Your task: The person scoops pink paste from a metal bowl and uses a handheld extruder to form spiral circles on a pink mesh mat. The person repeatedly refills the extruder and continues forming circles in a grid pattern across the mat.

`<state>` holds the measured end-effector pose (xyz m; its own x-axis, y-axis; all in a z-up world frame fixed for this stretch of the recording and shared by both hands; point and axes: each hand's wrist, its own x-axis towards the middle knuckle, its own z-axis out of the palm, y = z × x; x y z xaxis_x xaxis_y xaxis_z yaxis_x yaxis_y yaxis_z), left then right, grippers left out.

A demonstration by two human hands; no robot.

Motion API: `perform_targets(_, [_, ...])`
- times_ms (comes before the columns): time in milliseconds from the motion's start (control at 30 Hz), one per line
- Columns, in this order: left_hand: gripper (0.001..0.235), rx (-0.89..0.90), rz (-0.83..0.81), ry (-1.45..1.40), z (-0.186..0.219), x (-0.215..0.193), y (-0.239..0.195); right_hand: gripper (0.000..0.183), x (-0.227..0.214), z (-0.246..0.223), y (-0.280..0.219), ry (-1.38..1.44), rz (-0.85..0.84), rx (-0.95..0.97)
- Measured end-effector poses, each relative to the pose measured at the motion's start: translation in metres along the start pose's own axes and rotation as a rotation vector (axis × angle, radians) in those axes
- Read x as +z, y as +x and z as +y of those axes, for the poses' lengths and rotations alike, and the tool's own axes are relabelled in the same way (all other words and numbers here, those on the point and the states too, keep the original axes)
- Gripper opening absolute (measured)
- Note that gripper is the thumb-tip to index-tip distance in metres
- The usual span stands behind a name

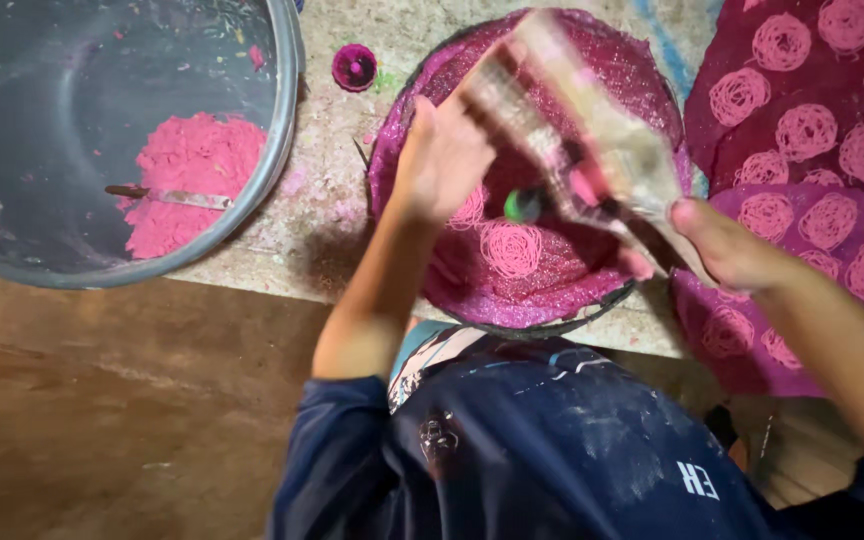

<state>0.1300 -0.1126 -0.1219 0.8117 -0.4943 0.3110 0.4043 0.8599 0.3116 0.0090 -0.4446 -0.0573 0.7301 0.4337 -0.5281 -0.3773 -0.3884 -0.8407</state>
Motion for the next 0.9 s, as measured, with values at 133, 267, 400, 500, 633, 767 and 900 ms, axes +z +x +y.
perform_targets(133, [0.07,0.105,-0.077,-0.29,-0.02,-0.005,0.04,0.081,-0.021,-0.037,0.025,-0.065,-0.101,0.328])
perform_targets(267, [0.043,0.233,-0.016,-0.405,-0.021,-0.025,0.06,0.081,-0.027,-0.072,0.046,-0.416,0.086,0.362])
perform_targets(400, [0.039,0.242,-0.028,-0.432,-0.015,-0.05,0.068,0.078,-0.009,-0.076,0.066,-0.516,0.185,0.321])
perform_targets(500, [0.038,0.255,0.013,-0.388,-0.025,-0.059,0.063,0.077,-0.005,-0.077,0.066,-0.468,0.178,0.34])
perform_targets(633, [0.033,0.29,0.065,-0.387,-0.036,-0.057,0.074,0.075,-0.017,-0.091,0.062,-0.618,0.215,0.381])
perform_targets(767, [0.034,0.319,-0.003,-0.301,-0.015,-0.054,0.087,0.071,-0.009,-0.099,0.068,-0.627,0.281,0.252])
perform_targets(900, [0.038,0.311,0.083,-0.309,-0.005,-0.046,0.07,0.076,0.003,-0.098,0.065,-0.489,0.213,0.298])
